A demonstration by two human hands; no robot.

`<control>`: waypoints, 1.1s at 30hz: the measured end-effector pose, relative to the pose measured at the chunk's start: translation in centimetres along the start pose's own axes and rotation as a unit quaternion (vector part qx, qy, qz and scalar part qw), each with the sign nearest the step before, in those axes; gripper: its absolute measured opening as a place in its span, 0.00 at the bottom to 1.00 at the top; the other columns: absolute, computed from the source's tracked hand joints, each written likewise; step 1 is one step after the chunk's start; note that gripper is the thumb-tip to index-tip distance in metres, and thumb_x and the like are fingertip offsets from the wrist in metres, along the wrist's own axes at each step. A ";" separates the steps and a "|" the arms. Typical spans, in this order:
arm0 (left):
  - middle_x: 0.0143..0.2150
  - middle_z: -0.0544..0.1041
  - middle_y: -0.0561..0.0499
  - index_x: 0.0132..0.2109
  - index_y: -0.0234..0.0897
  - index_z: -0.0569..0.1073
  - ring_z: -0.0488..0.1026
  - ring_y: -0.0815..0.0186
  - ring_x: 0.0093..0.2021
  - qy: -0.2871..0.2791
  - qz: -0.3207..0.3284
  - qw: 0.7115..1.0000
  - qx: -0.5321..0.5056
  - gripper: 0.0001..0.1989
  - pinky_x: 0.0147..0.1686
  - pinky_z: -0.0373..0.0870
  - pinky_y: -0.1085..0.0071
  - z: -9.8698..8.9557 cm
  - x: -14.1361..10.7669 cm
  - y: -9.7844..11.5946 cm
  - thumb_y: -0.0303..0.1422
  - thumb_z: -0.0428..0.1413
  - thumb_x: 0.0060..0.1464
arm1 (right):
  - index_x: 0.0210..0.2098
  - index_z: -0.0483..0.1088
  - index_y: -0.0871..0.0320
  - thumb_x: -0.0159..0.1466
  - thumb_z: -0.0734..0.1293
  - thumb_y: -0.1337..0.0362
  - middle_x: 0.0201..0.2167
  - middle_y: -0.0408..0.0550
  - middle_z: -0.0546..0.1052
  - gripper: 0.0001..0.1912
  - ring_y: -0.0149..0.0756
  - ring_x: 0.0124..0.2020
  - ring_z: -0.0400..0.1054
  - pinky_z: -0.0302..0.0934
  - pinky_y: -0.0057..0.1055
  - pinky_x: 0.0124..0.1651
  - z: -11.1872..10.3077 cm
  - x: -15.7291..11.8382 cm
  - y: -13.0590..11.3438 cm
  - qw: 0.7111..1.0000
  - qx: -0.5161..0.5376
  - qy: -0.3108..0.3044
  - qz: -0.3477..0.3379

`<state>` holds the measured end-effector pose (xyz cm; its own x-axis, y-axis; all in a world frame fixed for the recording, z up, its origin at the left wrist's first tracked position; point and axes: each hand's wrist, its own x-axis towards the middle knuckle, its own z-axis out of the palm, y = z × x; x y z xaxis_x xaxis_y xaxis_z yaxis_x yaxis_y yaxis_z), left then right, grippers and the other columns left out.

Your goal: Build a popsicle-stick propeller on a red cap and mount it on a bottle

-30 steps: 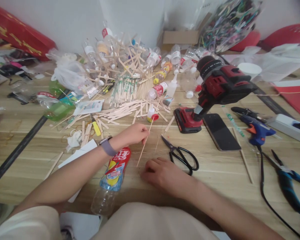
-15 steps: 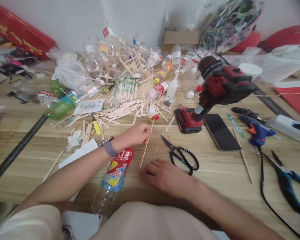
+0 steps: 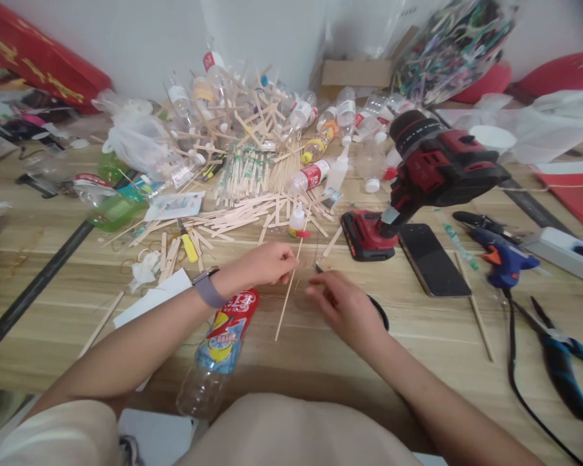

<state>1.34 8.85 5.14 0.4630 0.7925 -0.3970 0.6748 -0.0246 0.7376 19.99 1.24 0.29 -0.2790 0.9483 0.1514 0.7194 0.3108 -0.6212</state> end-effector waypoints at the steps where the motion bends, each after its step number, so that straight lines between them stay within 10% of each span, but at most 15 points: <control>1: 0.21 0.72 0.55 0.27 0.37 0.67 0.63 0.72 0.18 -0.004 -0.002 1.000 0.003 0.12 0.21 0.57 0.74 0.1 -0.1 0.1 0.38 0.48 0.54 | 0.41 0.68 0.58 0.68 0.60 0.56 0.27 0.46 0.74 0.12 0.33 0.23 0.67 0.59 0.30 0.26 0.0 0.2 0.2 0.998 0.053 0.027 0.035; 4: 0.21 0.73 0.55 0.27 0.38 0.66 0.64 0.71 0.17 -0.022 -0.007 1.000 0.011 0.11 0.20 0.57 0.73 0.4 -0.6 0.3 0.38 0.48 0.54 | 0.46 0.64 0.58 0.68 0.59 0.56 0.22 0.42 0.71 0.13 0.33 0.20 0.67 0.62 0.30 0.24 0.4 0.6 0.4 0.975 0.203 0.031 0.081; 7: 0.22 0.73 0.56 0.29 0.39 0.65 0.66 0.71 0.18 -0.035 -0.009 0.999 0.003 0.10 0.21 0.60 0.74 0.6 -1.1 0.4 0.38 0.48 0.55 | 0.53 0.61 0.57 0.69 0.55 0.59 0.39 0.51 0.76 0.15 0.30 0.21 0.68 0.66 0.31 0.25 1.1 1.1 0.4 0.954 0.287 -0.004 0.082; 13: 0.23 0.74 0.56 0.31 0.39 0.65 0.68 0.69 0.21 -0.049 -0.028 0.998 0.011 0.08 0.22 0.61 0.74 0.5 -2.3 -0.2 0.37 0.47 0.55 | 0.53 0.65 0.61 0.64 0.61 0.69 0.28 0.44 0.74 0.17 0.31 0.22 0.67 0.63 0.28 0.25 1.3 1.8 -0.3 0.987 0.127 -0.090 0.036; 17: 0.22 0.73 0.56 0.30 0.40 0.66 0.67 0.68 0.21 -0.023 -0.025 0.996 0.078 0.09 0.22 0.57 0.72 0.6 -3.4 -0.6 0.37 0.46 0.56 | 0.43 0.72 0.60 0.58 0.67 0.75 0.44 0.52 0.73 0.13 0.34 0.35 0.71 0.67 0.32 0.39 1.6 1.8 -1.0 0.991 0.062 -0.117 -0.009; 27: 0.25 0.76 0.55 0.32 0.39 0.67 0.68 0.68 0.23 -0.030 -0.028 0.998 0.051 0.09 0.23 0.58 0.73 0.4 -4.3 -1.3 0.37 0.47 0.56 | 0.40 0.71 0.61 0.65 0.60 0.73 0.43 0.57 0.72 0.09 0.40 0.40 0.71 0.66 0.35 0.43 1.7 1.5 -1.0 0.992 -0.048 -0.111 -0.021; 33: 0.23 0.72 0.57 0.33 0.39 0.67 0.66 0.68 0.22 -0.061 -0.021 0.998 0.026 0.09 0.22 0.58 0.73 0.1 -3.1 -1.8 0.39 0.48 0.55 | 0.50 0.70 0.59 0.61 0.65 0.66 0.26 0.42 0.72 0.17 0.30 0.22 0.63 0.57 0.27 0.26 0.4 1.7 -1.7 0.947 0.236 -0.186 0.116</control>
<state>-1.24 6.37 4.98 0.4981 0.7134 -0.4930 0.7229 -0.0276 0.6904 17.99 2.33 1.31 -0.4172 0.8716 -0.2575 0.4484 -0.0490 -0.8925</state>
